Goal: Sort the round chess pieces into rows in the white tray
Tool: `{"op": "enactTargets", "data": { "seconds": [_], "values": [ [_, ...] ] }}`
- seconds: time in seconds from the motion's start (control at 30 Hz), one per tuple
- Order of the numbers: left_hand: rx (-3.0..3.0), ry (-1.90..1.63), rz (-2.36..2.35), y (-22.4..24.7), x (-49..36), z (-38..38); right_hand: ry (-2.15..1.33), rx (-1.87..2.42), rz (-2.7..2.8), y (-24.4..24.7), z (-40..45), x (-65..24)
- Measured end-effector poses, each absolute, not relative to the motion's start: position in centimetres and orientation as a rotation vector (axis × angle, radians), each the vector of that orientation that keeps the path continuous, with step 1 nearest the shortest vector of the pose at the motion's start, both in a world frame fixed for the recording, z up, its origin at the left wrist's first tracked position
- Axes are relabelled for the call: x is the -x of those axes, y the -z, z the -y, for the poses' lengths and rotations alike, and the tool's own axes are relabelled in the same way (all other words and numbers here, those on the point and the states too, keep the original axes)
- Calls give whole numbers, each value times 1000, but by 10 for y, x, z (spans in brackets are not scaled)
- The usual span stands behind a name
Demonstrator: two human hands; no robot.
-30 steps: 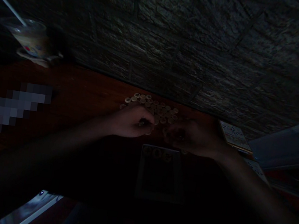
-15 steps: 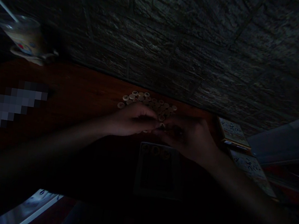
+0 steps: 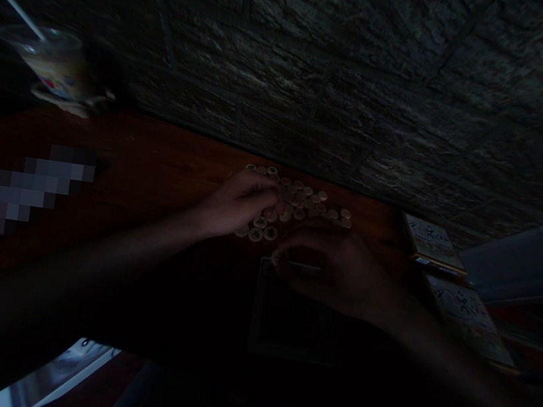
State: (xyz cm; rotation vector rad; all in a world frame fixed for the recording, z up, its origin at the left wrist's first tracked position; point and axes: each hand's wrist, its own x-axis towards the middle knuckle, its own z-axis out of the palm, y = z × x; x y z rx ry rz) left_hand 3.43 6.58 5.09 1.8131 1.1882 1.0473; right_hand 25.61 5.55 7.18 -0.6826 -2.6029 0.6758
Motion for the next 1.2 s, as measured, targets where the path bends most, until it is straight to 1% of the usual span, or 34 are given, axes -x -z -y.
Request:
{"op": "enactTargets", "data": {
  "seconds": [0.1,0.27,0.4,0.47,0.57,0.63,0.73,0.93,1.2],
  "values": [
    [-1868,-1048,-1232,-51,-34,-66,-664,623,2674,-66,-51,-253],
    [-2015,-998,-1166,-49,-36,-65,-623,649,2714,-55,-51,-250],
    [-2110,-960,-1174,-48,-35,-65,-570,623,2709,-63,-52,-252],
    [-2192,-862,-1108,-50,-34,-62,-630,629,2700,-73,-53,-258],
    [-2346,-674,-968,-55,-33,-55,-727,762,2669,-84,-51,-273],
    [-2410,-561,-939,-57,-34,-50,-724,841,2621,-82,-49,-283],
    [-2492,-441,-975,-58,-38,-45,-674,843,2556,-68,-47,-293],
    [-2639,-360,-1046,-52,-47,-39,-588,686,2636,-53,-51,-298],
    [-2627,-350,-1043,-46,-52,-34,-642,666,2662,-47,-53,-301]
  ]
}}
